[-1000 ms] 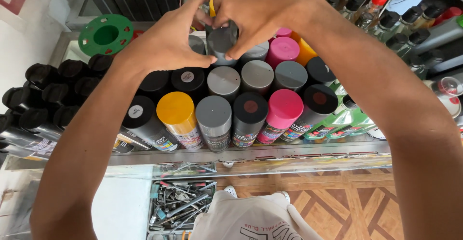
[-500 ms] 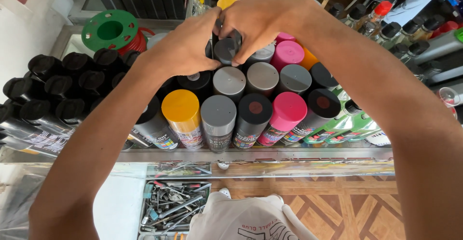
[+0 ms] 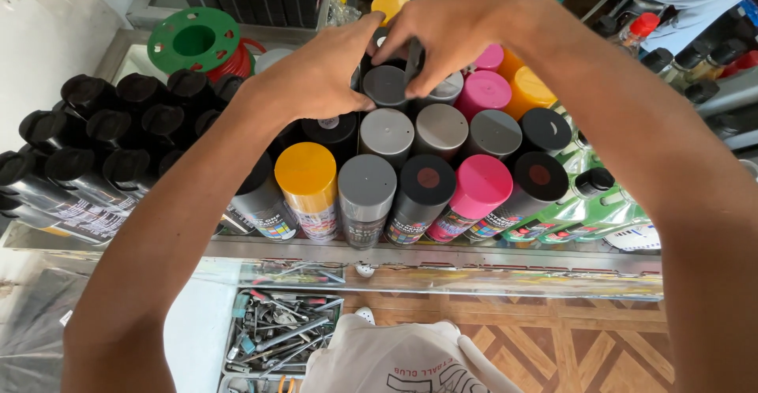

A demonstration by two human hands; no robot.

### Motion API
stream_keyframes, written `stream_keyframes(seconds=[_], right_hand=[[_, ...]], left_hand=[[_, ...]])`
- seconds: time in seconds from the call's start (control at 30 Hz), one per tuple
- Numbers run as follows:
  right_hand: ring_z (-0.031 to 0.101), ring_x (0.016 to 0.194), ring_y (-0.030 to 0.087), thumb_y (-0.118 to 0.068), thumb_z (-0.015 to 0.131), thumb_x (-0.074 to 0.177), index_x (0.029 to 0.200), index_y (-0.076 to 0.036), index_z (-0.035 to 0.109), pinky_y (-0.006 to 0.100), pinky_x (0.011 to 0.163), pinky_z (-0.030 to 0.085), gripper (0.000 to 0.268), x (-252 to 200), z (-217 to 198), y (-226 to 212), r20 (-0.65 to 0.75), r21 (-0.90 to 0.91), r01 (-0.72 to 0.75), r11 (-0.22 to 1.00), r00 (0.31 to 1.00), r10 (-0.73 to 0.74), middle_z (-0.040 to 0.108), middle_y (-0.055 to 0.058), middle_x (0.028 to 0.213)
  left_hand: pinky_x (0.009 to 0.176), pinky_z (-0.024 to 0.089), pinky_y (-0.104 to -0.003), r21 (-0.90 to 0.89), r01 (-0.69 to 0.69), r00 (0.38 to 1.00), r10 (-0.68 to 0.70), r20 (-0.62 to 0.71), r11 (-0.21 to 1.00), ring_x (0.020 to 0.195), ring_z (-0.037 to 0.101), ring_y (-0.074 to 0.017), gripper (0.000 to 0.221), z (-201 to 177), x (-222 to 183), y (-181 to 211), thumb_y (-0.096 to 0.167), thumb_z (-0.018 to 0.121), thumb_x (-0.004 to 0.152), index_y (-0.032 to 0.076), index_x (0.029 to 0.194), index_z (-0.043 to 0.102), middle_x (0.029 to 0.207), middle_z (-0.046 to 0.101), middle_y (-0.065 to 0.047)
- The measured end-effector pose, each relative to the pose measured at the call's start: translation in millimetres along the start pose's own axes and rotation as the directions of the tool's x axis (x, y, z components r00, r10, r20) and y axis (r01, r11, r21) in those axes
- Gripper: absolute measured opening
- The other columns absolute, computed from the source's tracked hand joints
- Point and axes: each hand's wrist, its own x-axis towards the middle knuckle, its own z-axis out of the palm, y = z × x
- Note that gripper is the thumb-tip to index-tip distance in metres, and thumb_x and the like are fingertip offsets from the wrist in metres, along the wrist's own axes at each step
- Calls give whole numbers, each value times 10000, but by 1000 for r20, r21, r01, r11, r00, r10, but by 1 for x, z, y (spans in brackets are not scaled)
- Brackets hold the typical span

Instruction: Cleaning and organizing spray paint cans on a retail shelf and display case.

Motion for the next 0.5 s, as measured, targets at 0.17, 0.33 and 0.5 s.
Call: stream_keyframes(seconds=[0.17,0.33,0.5], right_hand=[[646,562,310,-191,851,696,1324,-85,674,406,498,553,662,3,8,47,-353,-149,41,988,931,-92,716,122,1074],[648,754,361,-114,848,603,1300,-114,671,463,657,548,719,22,10,31,-265,-126,88,988,957,-119,690,97,1070],[709,891,403,-104,873,558,1362,-346,695,533,755,583,858,38,19,24,-225,-218,-112,969,972,62,764,58,1075]], left_hand=[[745,567,-407,-34,109,993,-107,59,993,964,690,-338,859,-7,3,3,119,815,717,8,1465,407,1298,638,-212],[713,576,-441,-33,133,991,-134,-13,991,943,732,-381,744,8,14,-17,198,832,802,-102,1337,412,1152,694,-253],[608,544,-437,53,265,963,-267,45,963,790,739,-410,1029,14,31,-20,259,804,862,-220,1443,102,1023,703,-320]])
